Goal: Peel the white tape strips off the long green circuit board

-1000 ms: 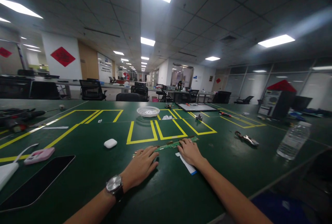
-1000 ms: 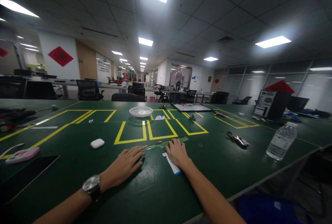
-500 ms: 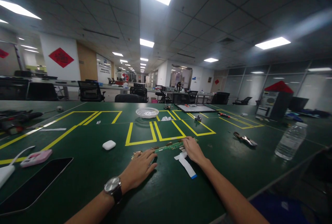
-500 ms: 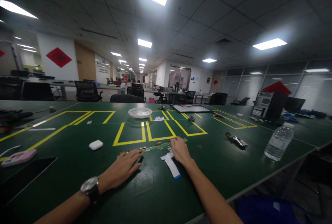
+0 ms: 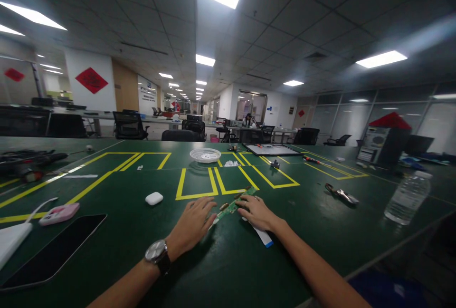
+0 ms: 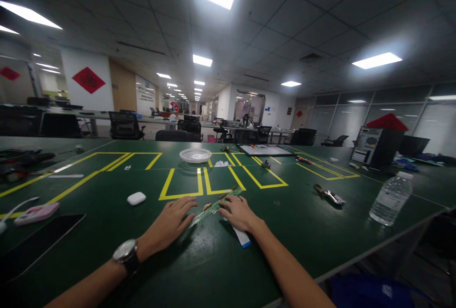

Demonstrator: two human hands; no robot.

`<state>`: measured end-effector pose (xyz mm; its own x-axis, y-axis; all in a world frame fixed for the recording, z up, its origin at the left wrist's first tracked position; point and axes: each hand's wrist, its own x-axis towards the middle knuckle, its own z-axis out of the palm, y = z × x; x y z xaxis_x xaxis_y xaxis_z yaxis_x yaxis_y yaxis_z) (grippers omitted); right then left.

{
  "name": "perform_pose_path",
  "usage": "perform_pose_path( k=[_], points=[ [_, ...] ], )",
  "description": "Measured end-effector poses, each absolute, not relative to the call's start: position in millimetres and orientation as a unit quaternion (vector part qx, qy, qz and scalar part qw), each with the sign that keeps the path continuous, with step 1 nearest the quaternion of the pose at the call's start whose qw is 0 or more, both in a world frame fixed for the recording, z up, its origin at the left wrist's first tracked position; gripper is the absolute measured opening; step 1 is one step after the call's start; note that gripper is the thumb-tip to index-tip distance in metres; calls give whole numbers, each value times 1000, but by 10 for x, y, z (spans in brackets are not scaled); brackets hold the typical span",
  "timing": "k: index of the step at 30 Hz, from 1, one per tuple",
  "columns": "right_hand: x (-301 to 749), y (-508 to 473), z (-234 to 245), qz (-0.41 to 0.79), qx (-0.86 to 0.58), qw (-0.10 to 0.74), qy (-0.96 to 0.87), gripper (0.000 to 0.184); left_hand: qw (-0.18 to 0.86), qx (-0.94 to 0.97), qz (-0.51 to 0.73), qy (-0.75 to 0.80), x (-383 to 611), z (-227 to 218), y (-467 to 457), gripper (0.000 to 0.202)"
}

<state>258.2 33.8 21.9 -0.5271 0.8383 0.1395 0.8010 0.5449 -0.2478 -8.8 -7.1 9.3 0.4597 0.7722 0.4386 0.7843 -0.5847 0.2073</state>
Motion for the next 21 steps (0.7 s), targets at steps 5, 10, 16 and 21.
perform_pose_path(
  k=[5, 10, 16, 21],
  points=[
    [2474, 168, 316, 142, -341, 145, -918, 40, -23, -870, -241, -430, -79, 77, -88, 31],
    [2364, 95, 314, 165, -266, 171, -934, 31, -42, -889, -217, -400, -20, 11, -125, 40],
    [2600, 266, 307, 12, -499, 186, -846, 24, -73, -902, -176, -389, 8, 35, -154, 43],
    [2804, 358, 263, 13, -566, 103, -818, 40, -59, -903, -172, -388, 10, 24, -150, 41]
  ],
)
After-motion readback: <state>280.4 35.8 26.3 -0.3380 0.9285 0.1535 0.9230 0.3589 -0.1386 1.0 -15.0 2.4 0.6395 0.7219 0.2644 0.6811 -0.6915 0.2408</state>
